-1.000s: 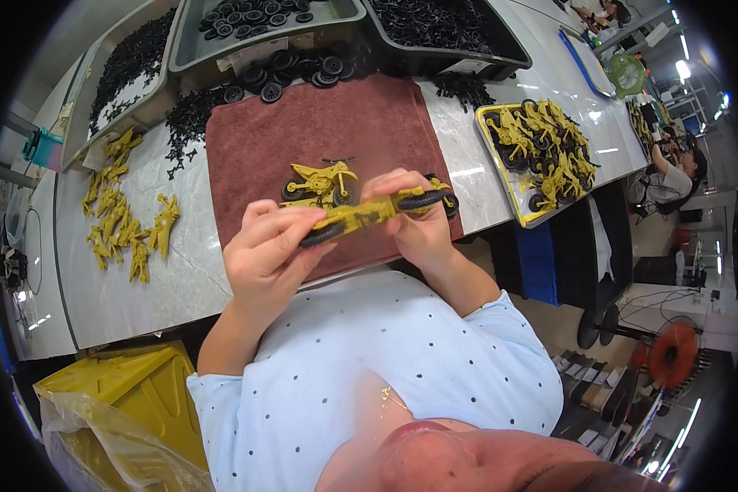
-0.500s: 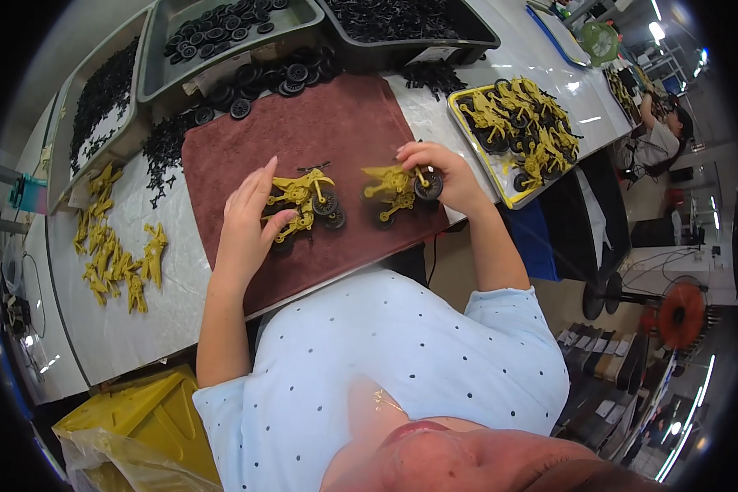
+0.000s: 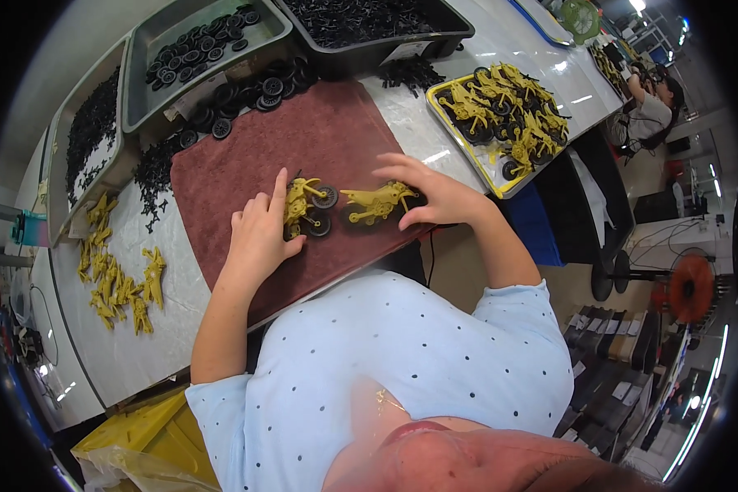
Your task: The person assembles toy motorcycles by attaching wheels to the frames and placing them onto a tray. The person then arranges motorcycle frames on a mat and inserts handlebars into each frame.
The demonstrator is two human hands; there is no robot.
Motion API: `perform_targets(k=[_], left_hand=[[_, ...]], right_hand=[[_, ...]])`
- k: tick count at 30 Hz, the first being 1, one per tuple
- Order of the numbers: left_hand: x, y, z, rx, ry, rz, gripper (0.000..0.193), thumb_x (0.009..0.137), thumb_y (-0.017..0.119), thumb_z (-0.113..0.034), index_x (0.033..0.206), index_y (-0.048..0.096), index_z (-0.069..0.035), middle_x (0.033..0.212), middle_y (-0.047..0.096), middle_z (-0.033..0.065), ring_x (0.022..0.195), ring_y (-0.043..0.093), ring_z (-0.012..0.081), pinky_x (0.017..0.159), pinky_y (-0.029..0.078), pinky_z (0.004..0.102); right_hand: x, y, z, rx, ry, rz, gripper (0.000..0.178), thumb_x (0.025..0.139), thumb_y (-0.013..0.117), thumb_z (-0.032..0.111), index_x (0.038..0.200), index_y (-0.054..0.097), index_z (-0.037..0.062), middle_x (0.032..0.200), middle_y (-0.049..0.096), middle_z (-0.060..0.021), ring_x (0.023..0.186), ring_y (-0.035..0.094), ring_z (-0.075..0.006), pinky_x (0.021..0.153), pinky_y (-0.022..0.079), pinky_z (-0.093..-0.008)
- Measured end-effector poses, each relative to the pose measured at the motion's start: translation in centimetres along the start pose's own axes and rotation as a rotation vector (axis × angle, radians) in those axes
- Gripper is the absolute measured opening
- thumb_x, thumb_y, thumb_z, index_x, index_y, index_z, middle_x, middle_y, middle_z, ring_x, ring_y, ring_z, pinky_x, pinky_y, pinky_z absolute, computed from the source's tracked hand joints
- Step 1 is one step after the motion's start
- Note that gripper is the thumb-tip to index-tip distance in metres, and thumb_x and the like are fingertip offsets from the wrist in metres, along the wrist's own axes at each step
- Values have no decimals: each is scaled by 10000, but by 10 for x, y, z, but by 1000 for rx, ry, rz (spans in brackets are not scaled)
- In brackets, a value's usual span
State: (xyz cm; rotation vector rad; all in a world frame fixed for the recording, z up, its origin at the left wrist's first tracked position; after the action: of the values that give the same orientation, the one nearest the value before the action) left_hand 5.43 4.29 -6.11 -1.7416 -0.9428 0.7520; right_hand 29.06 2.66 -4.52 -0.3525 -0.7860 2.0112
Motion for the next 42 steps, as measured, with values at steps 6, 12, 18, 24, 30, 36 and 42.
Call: perform_targets(k=[6,12,18,24,30,36,42], left_hand=[[-5,17,11,-53,-57,-25,934,684,793,-220,1453,283,-73,1117,511,142,1022,524,322,866,408,446],[-3,2,-6,29,30,-287,861,716,771,-276,1420,335,-41,1175,513,145,1061,514,300,864,392,450],[19,9,-2,-13,-46,-236,662,788,687,-201,1373,423,-41,1057,566,136,1039,536,288,859,416,429],[19,4,45,-1072,-245,-166,413,916,560,-161,1279,539,34,842,627,29,753,566,103,677,446,232],[1,-2,32,-1591,-288,126,376,925,527,-159,1248,561,31,884,586,-13,737,495,60,636,404,195],[-3,0,38,-1525,-213,118,404,918,547,-134,1287,527,29,1043,627,36,827,555,83,705,451,215],[-15,5,40,-1339,-243,17,450,915,566,-118,1337,476,11,1181,605,79,1024,594,151,901,469,268]], right_hand=[[9,17,-4,-310,92,61,682,654,779,78,1276,501,104,1273,451,-137,1157,497,-346,932,468,-386],[19,30,2,-537,223,48,619,633,752,32,1206,529,106,1193,480,-125,1051,533,-337,867,487,-403],[25,29,-11,-434,193,51,466,633,748,85,1056,553,91,1102,499,-117,991,548,-339,787,507,-412],[25,18,-21,-211,223,-18,436,622,703,34,1036,569,15,1059,537,-129,1008,540,-315,843,473,-368],[27,19,-19,-234,180,-12,404,628,702,46,1009,570,11,999,555,-135,992,546,-316,840,471,-363],[25,9,-15,-207,221,-70,415,628,697,50,1022,575,10,972,577,-149,948,571,-324,835,472,-362],[-1,-45,-19,-186,269,-377,433,619,705,65,1028,577,7,980,580,-150,920,578,-307,823,470,-347]])
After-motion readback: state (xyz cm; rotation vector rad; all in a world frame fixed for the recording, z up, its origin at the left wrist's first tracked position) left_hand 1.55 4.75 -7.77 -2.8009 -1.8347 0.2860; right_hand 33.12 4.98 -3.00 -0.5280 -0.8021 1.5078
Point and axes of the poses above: each hand's wrist, its own x-axis towards the middle knuckle, its own y-axis out of the palm, z = x × y, the point moved 7 cm from there along x, towards the middle knuckle
